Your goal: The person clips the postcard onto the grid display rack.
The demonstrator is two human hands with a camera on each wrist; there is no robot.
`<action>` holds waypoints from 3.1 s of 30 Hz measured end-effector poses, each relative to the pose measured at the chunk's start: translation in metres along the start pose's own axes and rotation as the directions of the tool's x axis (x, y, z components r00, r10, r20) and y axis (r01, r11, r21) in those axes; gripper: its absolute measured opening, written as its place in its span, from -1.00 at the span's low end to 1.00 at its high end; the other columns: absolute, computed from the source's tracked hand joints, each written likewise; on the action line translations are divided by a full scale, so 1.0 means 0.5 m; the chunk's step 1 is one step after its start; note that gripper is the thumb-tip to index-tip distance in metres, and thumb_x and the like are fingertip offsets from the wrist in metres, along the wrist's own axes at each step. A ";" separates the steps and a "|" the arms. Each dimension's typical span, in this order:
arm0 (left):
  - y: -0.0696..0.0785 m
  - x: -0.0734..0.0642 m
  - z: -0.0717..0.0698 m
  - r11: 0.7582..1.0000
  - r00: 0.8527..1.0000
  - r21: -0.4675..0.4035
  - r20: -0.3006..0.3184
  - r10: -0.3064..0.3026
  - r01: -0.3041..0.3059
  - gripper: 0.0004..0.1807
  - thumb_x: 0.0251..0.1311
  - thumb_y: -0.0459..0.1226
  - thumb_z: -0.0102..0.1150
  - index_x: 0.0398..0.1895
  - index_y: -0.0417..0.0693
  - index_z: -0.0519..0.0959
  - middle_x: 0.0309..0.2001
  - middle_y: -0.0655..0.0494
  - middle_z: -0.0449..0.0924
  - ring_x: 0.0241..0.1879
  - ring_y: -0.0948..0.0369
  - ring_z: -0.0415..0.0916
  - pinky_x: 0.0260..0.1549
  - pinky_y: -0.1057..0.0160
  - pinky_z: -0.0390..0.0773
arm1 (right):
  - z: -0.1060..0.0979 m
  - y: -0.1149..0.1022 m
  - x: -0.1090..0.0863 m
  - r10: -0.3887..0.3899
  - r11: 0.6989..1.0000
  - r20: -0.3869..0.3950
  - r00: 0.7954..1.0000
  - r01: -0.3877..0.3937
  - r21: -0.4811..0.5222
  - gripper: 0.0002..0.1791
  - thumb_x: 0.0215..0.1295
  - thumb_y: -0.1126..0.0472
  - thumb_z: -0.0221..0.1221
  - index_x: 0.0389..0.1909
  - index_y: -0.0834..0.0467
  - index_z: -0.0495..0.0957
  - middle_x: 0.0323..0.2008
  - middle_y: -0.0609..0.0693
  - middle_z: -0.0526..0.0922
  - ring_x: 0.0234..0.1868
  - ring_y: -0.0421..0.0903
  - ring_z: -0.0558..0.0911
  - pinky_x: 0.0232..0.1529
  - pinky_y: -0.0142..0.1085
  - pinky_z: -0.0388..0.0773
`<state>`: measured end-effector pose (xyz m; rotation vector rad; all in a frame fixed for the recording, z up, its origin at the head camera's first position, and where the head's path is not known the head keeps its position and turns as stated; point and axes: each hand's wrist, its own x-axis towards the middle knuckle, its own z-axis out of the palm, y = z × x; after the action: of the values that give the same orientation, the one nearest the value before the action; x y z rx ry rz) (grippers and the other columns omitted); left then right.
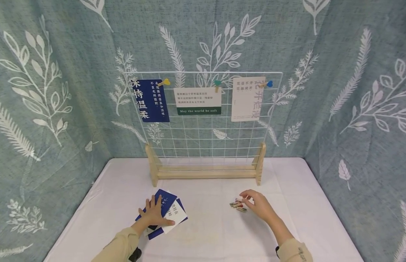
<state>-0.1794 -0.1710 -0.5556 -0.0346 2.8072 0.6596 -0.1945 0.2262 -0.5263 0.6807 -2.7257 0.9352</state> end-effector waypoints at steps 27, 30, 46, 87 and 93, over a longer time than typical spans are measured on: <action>0.028 -0.008 -0.009 0.999 0.999 0.046 -0.033 -0.005 0.006 0.01 -0.21 -0.05 0.50 0.26 -0.39 0.21 0.29 -0.52 0.06 0.30 -0.47 -0.09 0.17 -0.49 0.00 | 0.023 0.038 0.005 -0.022 1.000 0.095 0.995 0.022 0.000 -0.89 0.23 0.34 0.16 -0.24 0.22 0.60 -0.33 0.00 0.68 -0.35 -0.20 0.56 -0.36 -0.37 0.49; 0.027 -0.007 -0.003 0.999 0.999 0.044 -0.050 0.003 -0.001 -0.05 -0.18 -0.08 0.49 0.21 -0.39 0.24 0.25 -0.52 0.12 0.28 -0.47 -0.03 0.17 -0.46 0.06 | 0.026 0.038 0.001 -0.016 1.000 0.104 0.994 0.014 0.018 -0.89 0.22 0.36 0.17 -0.25 0.22 0.61 -0.34 0.00 0.68 -0.37 -0.23 0.54 -0.35 -0.32 0.51; 0.026 -0.009 -0.039 0.997 0.996 0.039 0.060 0.071 -0.074 -0.28 0.08 -0.18 0.20 0.24 -0.42 0.26 0.25 -0.50 0.14 0.23 -0.41 0.08 0.13 -0.40 0.19 | 0.031 0.034 0.001 0.025 1.000 0.107 0.994 -0.025 -0.007 -0.88 0.21 0.35 0.17 -0.24 0.22 0.60 -0.33 -0.02 0.67 -0.36 -0.20 0.54 -0.33 -0.34 0.51; -0.004 0.003 -0.003 0.997 0.951 -0.068 -0.307 0.018 -0.041 0.10 -0.32 0.02 0.52 0.34 -0.11 0.18 0.15 -0.45 0.20 0.08 -0.32 0.19 -0.10 -0.29 0.24 | 0.057 0.039 -0.008 0.267 0.964 0.121 0.956 -0.263 -0.042 -0.57 0.06 0.26 0.32 -0.05 0.33 0.49 -0.12 0.27 0.53 -0.05 0.27 0.51 0.05 0.15 0.43; 0.010 0.003 -0.011 0.987 0.944 -0.124 -0.325 0.060 -0.105 0.20 -0.28 0.08 0.49 0.43 -0.12 0.04 0.25 -0.43 0.15 0.09 -0.36 0.30 -0.15 -0.34 0.30 | 0.057 0.037 -0.010 0.276 0.961 0.136 0.952 -0.272 -0.050 -0.57 0.05 0.28 0.31 -0.05 0.33 0.49 -0.14 0.25 0.54 -0.07 0.25 0.51 0.03 0.16 0.43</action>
<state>-0.1825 -0.1686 -0.5492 -0.0548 3.0795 0.9487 -0.1994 0.2235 -0.5601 0.3804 -3.0105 0.9288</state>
